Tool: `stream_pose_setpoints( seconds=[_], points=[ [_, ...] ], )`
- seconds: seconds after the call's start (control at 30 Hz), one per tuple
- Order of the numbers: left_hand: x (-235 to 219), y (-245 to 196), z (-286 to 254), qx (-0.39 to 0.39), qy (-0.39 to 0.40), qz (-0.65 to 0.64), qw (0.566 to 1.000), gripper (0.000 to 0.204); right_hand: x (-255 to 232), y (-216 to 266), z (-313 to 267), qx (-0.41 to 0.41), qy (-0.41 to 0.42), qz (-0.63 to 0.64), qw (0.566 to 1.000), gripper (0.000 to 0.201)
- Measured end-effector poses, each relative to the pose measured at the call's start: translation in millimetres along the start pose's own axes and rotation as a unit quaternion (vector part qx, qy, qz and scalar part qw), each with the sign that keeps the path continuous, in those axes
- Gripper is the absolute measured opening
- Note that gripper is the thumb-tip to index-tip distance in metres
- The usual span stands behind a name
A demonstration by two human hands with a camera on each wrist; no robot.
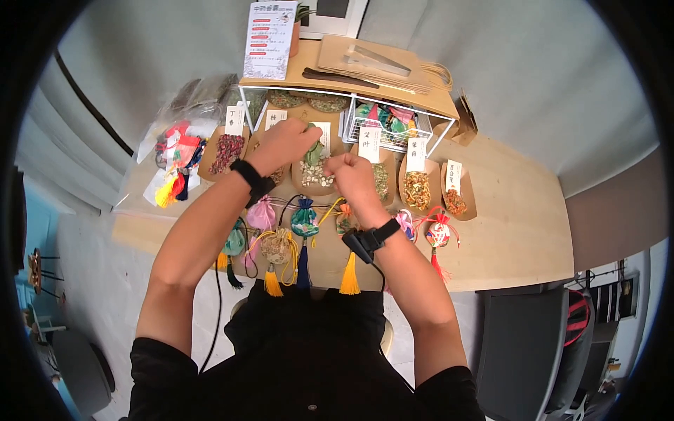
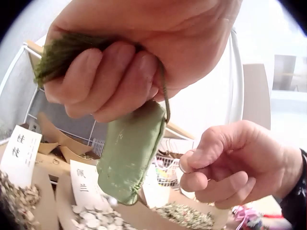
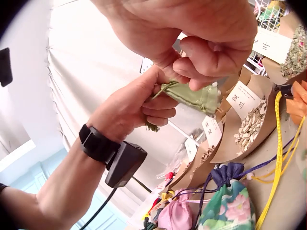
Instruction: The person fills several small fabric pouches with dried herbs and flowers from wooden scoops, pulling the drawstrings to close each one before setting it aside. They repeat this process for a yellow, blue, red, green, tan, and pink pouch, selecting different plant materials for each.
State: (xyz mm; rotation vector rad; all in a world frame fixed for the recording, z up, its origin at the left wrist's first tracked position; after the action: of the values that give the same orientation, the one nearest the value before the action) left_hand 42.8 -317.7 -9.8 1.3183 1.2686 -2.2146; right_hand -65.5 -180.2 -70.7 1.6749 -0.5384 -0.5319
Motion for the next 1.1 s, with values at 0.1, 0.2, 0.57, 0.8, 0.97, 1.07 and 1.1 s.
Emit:
stream_pose_setpoints(
  seconds=[0.1, 0.2, 0.57, 0.8, 0.97, 1.07, 1.1],
  points=[
    [12.5, 8.4, -13.3, -0.001, -0.004, -0.014, 1.0, 0.055, -1.5, 0.8, -14.5, -0.011, 0.001, -0.023, 1.0, 0.016],
    [-0.1, -7.6, -13.7, 0.01, -0.009, -0.031, 0.999, 0.056, -4.5, -0.8, -19.8, -0.038, -0.003, -0.007, 0.999, 0.015],
    [32.4, 21.2, -32.3, -0.027, 0.079, -0.335, 0.938, 0.048, -15.4, -12.1, -30.8, 0.064, -0.05, 0.042, 0.996, 0.038],
    [29.6, 7.2, -75.5, -0.035, 0.148, -0.406, 0.901, 0.034, 0.1, -16.7, -28.8, 0.125, 0.048, 0.19, 0.973, 0.035],
    [25.2, 13.0, -95.3, -0.073, 0.138, -0.417, 0.895, 0.028, 0.9, -8.5, -30.4, 0.048, 0.055, 0.154, 0.985, 0.015],
    [18.4, 11.7, -103.1, -0.075, 0.118, -0.442, 0.886, 0.03, 6.9, 0.1, -40.2, 0.029, 0.044, 0.108, 0.993, 0.013],
    [18.8, 13.5, -104.6, -0.081, 0.113, -0.445, 0.885, 0.03, 9.2, 1.7, -44.0, 0.026, 0.039, 0.089, 0.995, 0.013]
  ],
)
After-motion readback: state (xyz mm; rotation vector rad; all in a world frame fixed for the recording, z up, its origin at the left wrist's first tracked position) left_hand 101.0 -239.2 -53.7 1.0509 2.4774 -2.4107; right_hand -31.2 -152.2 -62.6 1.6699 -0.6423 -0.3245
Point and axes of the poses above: each hand's wrist, its own z-axis towards the middle knuckle, its own x-axis out of the palm, y = z × x, the point moved 10 cm from there along z, towards the middle knuckle, and after that the axes turned 8 degrees about -y, right-handed, at the moved point
